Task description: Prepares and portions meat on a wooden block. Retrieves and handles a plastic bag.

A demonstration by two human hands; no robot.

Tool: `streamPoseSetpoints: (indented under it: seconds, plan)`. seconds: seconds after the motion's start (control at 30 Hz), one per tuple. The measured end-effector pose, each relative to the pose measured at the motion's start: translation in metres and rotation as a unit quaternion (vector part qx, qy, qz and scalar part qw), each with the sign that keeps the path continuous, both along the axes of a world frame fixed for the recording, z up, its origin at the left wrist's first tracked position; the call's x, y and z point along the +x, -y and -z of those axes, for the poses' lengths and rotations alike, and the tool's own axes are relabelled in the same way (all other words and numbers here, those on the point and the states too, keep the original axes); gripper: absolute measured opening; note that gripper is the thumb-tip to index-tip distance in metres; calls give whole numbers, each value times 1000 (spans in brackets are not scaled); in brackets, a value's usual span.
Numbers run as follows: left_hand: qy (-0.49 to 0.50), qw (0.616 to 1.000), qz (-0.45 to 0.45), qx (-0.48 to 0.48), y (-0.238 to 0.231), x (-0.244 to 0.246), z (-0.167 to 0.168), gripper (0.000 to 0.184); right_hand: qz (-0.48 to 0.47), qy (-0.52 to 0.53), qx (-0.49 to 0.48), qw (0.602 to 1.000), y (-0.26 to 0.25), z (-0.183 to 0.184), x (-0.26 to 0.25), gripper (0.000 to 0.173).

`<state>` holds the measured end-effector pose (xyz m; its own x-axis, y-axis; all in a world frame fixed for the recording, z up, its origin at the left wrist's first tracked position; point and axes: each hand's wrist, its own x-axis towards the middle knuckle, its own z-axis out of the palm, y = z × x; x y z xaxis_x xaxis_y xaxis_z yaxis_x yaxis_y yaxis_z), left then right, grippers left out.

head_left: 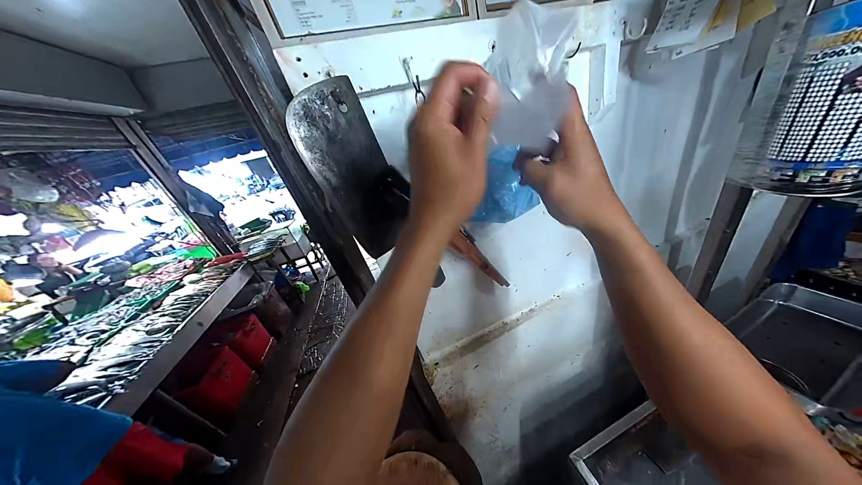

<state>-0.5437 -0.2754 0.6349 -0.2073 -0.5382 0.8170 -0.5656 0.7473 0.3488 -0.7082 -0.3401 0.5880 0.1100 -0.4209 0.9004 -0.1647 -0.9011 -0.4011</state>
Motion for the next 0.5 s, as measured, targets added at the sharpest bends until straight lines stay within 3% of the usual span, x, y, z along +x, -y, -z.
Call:
streamPoseSetpoints:
  seconds: [0.03, 0.1, 0.17, 0.27, 0.37, 0.43, 0.5]
  plan:
    - [86, 996, -8, 13, -11, -3, 27, 23, 5, -5, -10, 1000, -12, 24, -7, 88]
    - [203, 976, 55, -64, -15, -3, 97, 20, 30, 6, 4, 1000, -38, 94, -12, 78]
    - [224, 967, 118, -35, -29, 5, 175, 21, 57, 8, 73, 996, -56, 171, -8, 70]
    - [142, 967, 165, 135, -62, 29, 268, 26, 3, 29, 185, 982, -88, 286, 7, 70]
    - [29, 953, 182, 239, -94, 55, 338, 30, -102, 67, 309, 943, -140, 369, 19, 85]
    - [-60, 930, 225, 283, -117, 70, 370, 32, -92, 87, 403, 906, -173, 394, 28, 73]
    - [-170, 886, 253, 349, -138, 85, 392, 34, -125, 80, 429, 891, -189, 406, 37, 90]
